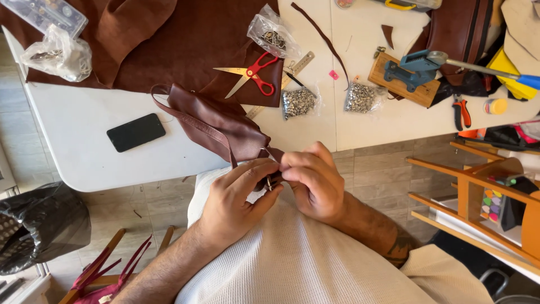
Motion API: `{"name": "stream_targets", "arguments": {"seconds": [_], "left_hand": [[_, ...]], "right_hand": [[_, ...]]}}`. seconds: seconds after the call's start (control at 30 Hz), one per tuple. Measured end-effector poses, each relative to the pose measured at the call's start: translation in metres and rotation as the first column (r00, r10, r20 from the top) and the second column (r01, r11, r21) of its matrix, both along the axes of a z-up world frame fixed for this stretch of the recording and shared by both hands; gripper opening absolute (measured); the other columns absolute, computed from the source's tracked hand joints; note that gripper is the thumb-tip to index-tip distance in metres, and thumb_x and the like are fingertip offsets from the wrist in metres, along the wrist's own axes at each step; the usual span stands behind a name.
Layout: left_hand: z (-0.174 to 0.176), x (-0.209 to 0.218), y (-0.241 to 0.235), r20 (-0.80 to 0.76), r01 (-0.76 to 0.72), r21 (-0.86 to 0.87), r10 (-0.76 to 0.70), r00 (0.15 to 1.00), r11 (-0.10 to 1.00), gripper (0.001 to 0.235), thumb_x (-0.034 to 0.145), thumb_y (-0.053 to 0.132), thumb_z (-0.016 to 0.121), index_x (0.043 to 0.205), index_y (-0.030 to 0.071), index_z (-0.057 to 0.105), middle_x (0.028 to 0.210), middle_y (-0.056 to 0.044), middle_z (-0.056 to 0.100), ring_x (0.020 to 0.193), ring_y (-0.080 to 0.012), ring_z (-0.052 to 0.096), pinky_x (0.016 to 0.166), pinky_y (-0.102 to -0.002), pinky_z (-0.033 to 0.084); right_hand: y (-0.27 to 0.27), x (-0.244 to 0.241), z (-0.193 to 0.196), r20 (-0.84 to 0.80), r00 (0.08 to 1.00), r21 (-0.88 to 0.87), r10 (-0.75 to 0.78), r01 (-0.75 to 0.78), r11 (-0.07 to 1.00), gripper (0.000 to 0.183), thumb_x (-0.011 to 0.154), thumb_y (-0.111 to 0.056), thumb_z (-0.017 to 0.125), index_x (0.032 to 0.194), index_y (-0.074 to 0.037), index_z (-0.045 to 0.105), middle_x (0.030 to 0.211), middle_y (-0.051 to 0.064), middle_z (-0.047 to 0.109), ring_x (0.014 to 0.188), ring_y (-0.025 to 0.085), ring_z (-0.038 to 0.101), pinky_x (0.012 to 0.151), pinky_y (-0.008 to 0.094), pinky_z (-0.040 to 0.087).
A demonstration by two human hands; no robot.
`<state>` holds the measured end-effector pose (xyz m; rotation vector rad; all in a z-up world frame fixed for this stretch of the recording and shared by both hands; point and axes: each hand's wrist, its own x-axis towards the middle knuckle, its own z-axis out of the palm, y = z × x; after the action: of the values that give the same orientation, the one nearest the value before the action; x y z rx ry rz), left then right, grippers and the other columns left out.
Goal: The person assembles a brown leather bag by attaching a metal ring to a strap using a rivet setter and hammer. They retrieve small metal components from a shelf, position the rivet on the strap, and strike it to secure the hardware.
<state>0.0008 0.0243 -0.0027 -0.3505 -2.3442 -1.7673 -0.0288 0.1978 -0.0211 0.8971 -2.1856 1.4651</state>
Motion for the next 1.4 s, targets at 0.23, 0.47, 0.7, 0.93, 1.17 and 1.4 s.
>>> {"name": "stream_targets", "arguments": {"seconds": [0.23,0.47,0.7,0.93,1.17,1.4], "left_hand": [[0.006,-0.002,-0.008,-0.318,0.019,-0.111,-0.054,0.946,0.994,0.015,0.095,0.005,0.064,0.103,-0.005,0.073,0.101,-0.022,0.074,0.077,-0.0349,0.077,0.065,-0.038,0.065],[0.005,0.007,-0.017,-0.226,0.153,-0.252,-0.212,0.951,0.956,0.020,0.104,0.009,0.061,0.115,-0.007,0.060,0.122,-0.023,0.069,0.102,-0.0306,0.075,0.084,-0.037,0.062],[-0.001,0.008,-0.013,-0.117,0.138,-0.310,-0.181,0.976,0.941,0.033,0.095,0.022,0.072,0.114,-0.004,0.065,0.117,-0.015,0.073,0.104,-0.0252,0.074,0.088,-0.035,0.060],[0.000,0.005,-0.010,-0.054,0.108,-0.324,-0.132,0.990,0.940,0.032,0.092,0.022,0.077,0.113,0.000,0.067,0.110,-0.010,0.073,0.093,-0.0221,0.074,0.081,-0.034,0.060],[-0.001,-0.003,-0.002,-0.124,0.108,-0.351,-0.160,0.979,0.930,0.028,0.091,0.004,0.068,0.117,-0.003,0.062,0.112,-0.018,0.069,0.097,-0.0326,0.070,0.087,-0.041,0.058],[-0.030,-0.025,0.004,-0.302,-0.025,-0.227,-0.046,0.952,0.974,0.026,0.085,-0.003,0.057,0.109,-0.004,0.067,0.089,-0.019,0.062,0.076,-0.0404,0.068,0.069,-0.045,0.059]], "right_hand": [[0.012,0.001,0.008,-0.061,0.998,0.055,-0.004,0.008,0.998,0.020,0.098,-0.020,0.068,0.104,-0.001,0.073,0.097,0.016,0.073,0.081,0.027,0.060,0.077,0.041,0.053],[0.023,-0.010,0.021,-0.141,0.983,0.348,0.117,-0.061,0.936,0.015,0.101,-0.018,0.064,0.105,-0.005,0.070,0.093,0.009,0.059,0.076,0.026,0.053,0.067,0.041,0.039],[0.024,-0.019,0.027,-0.314,0.916,0.351,0.250,-0.132,0.927,0.006,0.097,-0.001,0.070,0.097,0.004,0.068,0.088,0.011,0.065,0.067,0.023,0.055,0.058,0.035,0.040],[0.028,-0.018,0.021,-0.363,0.904,0.334,0.226,-0.101,0.937,0.006,0.099,0.001,0.065,0.099,0.005,0.070,0.087,0.011,0.066,0.070,0.024,0.055,0.060,0.034,0.043],[0.022,-0.014,0.001,-0.144,0.967,0.218,0.209,-0.175,0.960,0.029,0.108,-0.021,0.049,0.105,0.006,0.059,0.110,0.025,0.067,0.096,0.043,0.073,0.086,0.051,0.057],[0.018,-0.013,-0.029,-0.150,0.987,-0.003,0.060,-0.061,0.998,0.017,0.097,-0.010,0.066,0.094,0.006,0.069,0.077,0.019,0.065,0.057,0.034,0.063,0.055,0.046,0.056]]}}
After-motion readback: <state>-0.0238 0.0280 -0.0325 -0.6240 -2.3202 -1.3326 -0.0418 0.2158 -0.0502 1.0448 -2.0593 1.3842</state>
